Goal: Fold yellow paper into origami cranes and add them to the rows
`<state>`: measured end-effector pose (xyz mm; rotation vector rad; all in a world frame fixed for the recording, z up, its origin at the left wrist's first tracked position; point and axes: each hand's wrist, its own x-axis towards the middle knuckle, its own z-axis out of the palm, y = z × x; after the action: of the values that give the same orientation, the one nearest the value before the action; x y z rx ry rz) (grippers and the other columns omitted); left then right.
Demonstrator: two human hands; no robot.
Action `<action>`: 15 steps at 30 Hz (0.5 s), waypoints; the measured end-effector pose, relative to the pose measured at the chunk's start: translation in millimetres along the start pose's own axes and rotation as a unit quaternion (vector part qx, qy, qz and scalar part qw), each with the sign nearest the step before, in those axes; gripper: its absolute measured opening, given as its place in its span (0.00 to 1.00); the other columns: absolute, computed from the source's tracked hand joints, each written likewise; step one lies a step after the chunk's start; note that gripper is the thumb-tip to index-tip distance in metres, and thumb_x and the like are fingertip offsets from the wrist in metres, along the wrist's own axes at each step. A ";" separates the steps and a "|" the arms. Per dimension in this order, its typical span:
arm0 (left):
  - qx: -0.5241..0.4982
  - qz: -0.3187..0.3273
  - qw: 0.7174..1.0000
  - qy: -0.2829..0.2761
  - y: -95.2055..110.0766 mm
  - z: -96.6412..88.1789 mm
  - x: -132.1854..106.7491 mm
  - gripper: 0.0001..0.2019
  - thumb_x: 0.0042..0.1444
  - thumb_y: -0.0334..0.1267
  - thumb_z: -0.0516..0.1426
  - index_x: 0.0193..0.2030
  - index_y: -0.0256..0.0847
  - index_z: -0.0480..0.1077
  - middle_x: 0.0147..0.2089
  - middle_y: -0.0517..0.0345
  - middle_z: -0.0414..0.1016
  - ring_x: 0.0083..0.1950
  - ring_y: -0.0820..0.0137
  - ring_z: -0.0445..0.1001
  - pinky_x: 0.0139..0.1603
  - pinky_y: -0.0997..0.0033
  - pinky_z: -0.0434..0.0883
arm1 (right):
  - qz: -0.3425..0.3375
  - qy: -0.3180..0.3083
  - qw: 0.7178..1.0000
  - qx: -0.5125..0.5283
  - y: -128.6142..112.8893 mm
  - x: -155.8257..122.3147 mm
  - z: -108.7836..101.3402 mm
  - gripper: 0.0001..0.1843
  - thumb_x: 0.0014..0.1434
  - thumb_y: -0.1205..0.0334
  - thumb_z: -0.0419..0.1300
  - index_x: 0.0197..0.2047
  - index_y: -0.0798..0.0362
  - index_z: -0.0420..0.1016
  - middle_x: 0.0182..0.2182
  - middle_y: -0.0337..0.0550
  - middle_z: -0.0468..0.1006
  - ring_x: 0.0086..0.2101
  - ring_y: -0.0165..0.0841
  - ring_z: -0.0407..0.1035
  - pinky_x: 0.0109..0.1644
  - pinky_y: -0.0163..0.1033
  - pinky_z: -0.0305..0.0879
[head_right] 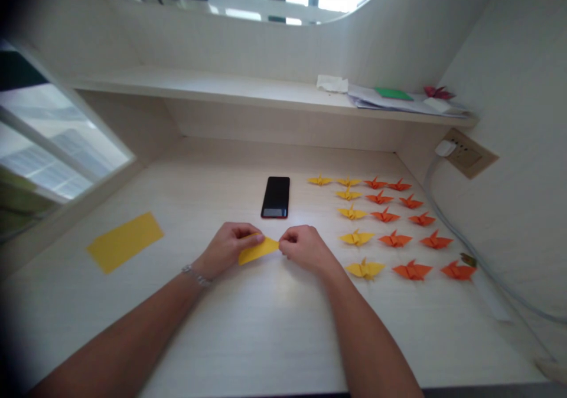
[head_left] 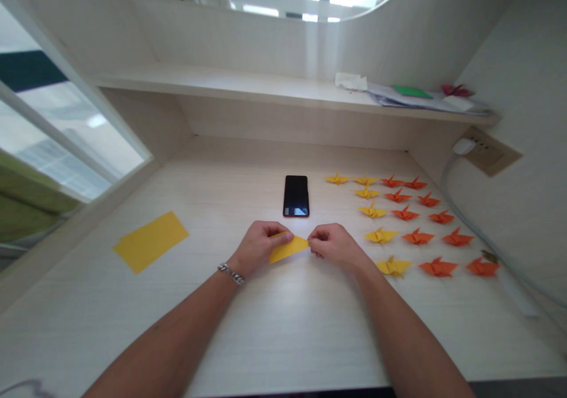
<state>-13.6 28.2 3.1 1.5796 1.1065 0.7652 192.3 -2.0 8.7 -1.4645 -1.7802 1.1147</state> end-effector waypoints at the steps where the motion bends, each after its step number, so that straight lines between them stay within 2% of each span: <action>1: -0.008 -0.003 1.000 0.006 -0.7 -1.7 0.2 0.12 0.48 0.44 0.61 0.30 0.35 0.77 0.28 0.55 0.77 0.30 0.70 0.69 0.29 0.74 0.64 | 0.005 -0.001 1.000 0.001 1.6 -1.1 -3.3 0.09 0.48 0.67 0.54 0.25 0.55 0.76 0.19 0.39 0.75 0.22 0.28 0.67 0.25 0.30 0.59; 4: -0.038 -0.012 0.997 0.062 -4.2 -9.7 1.2 0.13 0.47 0.44 0.61 0.30 0.34 0.76 0.27 0.56 0.75 0.28 0.71 0.68 0.27 0.75 0.62 | 0.025 0.028 0.999 -0.005 6.5 -1.9 -12.2 0.08 0.47 0.67 0.54 0.25 0.56 0.75 0.20 0.39 0.74 0.22 0.28 0.67 0.25 0.31 0.59; 6: -0.047 -0.017 0.995 0.082 -6.2 -13.5 1.9 0.13 0.47 0.44 0.61 0.30 0.34 0.75 0.27 0.56 0.74 0.29 0.71 0.68 0.27 0.75 0.62 | 0.042 0.071 0.996 0.025 8.7 0.0 -12.9 0.08 0.49 0.65 0.54 0.27 0.57 0.74 0.20 0.39 0.74 0.21 0.28 0.66 0.25 0.31 0.60; 8: -0.041 -0.013 0.997 0.068 -6.5 -12.6 2.3 0.13 0.47 0.44 0.61 0.31 0.34 0.76 0.28 0.56 0.75 0.29 0.71 0.68 0.27 0.75 0.62 | 0.025 0.087 0.994 0.069 9.1 2.6 -7.3 0.09 0.52 0.62 0.54 0.32 0.56 0.74 0.23 0.40 0.75 0.23 0.28 0.68 0.26 0.32 0.62; 11: -0.042 0.003 0.999 0.034 -3.5 -4.6 1.8 0.13 0.49 0.44 0.60 0.32 0.34 0.75 0.29 0.55 0.75 0.30 0.71 0.69 0.29 0.75 0.64 | -0.028 0.057 0.996 0.070 7.2 4.8 7.8 0.10 0.54 0.59 0.56 0.37 0.54 0.74 0.28 0.40 0.76 0.26 0.29 0.69 0.30 0.32 0.63; 15: 0.008 0.018 0.999 -0.042 2.7 5.4 -1.9 0.12 0.51 0.43 0.58 0.32 0.35 0.75 0.29 0.56 0.75 0.30 0.71 0.69 0.30 0.75 0.64 | -0.055 0.031 0.998 0.016 2.0 1.9 20.2 0.08 0.54 0.62 0.55 0.31 0.54 0.74 0.24 0.38 0.75 0.25 0.27 0.66 0.29 0.31 0.60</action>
<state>-8.8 24.3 4.2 1.6349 1.0273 0.7081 175.9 -4.9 -3.1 -1.3509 -1.7694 1.0260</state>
